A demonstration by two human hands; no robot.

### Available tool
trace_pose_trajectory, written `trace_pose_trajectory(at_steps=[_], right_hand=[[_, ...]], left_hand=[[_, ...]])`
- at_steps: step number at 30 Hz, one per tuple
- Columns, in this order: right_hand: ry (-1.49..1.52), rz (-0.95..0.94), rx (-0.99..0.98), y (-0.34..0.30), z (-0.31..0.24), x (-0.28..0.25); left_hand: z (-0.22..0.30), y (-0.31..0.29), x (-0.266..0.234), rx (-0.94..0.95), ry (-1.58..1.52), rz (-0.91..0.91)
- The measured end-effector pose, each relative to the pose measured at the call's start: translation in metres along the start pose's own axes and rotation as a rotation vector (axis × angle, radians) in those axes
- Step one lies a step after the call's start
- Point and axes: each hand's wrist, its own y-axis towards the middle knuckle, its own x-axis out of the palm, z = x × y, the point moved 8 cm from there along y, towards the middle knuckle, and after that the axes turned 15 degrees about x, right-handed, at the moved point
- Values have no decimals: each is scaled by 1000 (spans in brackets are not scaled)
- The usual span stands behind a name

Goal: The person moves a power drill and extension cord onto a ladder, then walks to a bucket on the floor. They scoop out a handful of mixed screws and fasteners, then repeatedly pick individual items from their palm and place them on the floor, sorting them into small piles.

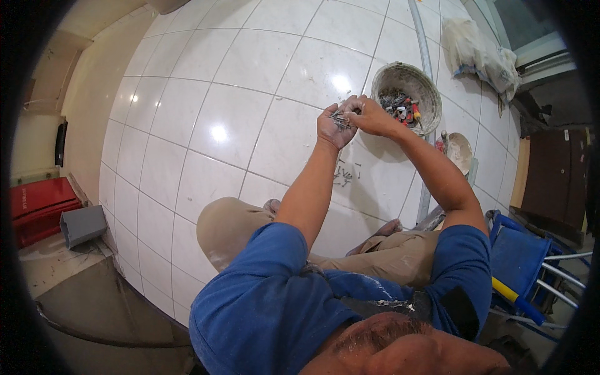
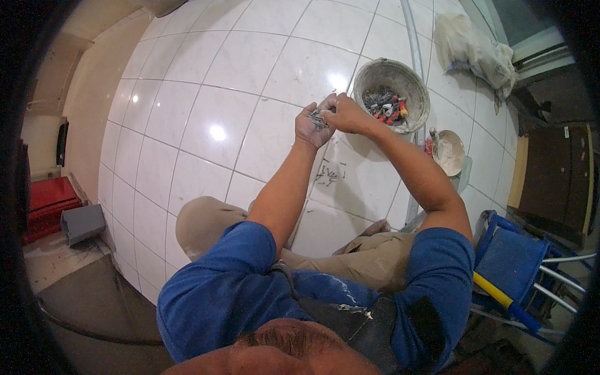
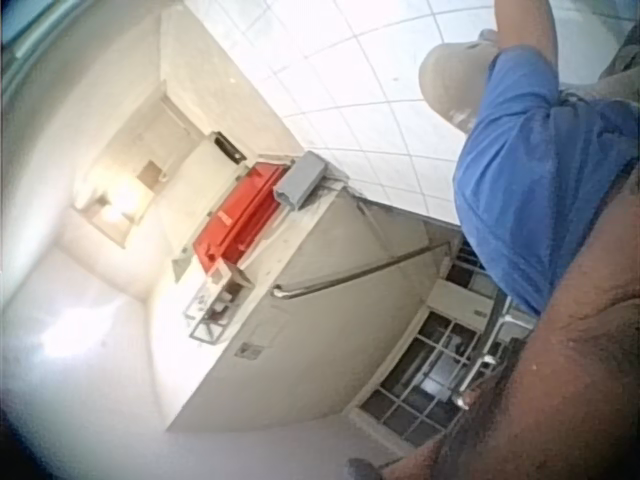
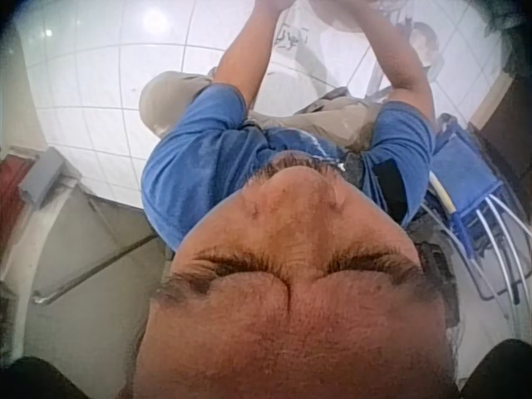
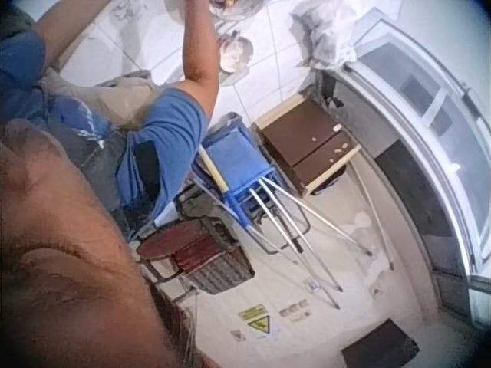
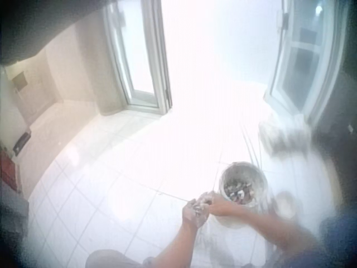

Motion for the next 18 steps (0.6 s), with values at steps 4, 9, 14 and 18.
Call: trace_pose_trajectory(at_steps=[4, 9, 14, 18], right_hand=[[279, -426, 293, -15, 34, 14], [-272, -477, 471, -40, 123, 61], [-509, -435, 339, -53, 184, 119], [-286, -452, 347, -58, 187, 117]], left_hand=[[24, 9, -23, 197, 62, 242], [24, 21, -18, 263, 321, 362], [-65, 54, 22, 13, 504, 240], [-109, 75, 35, -111, 911, 239]])
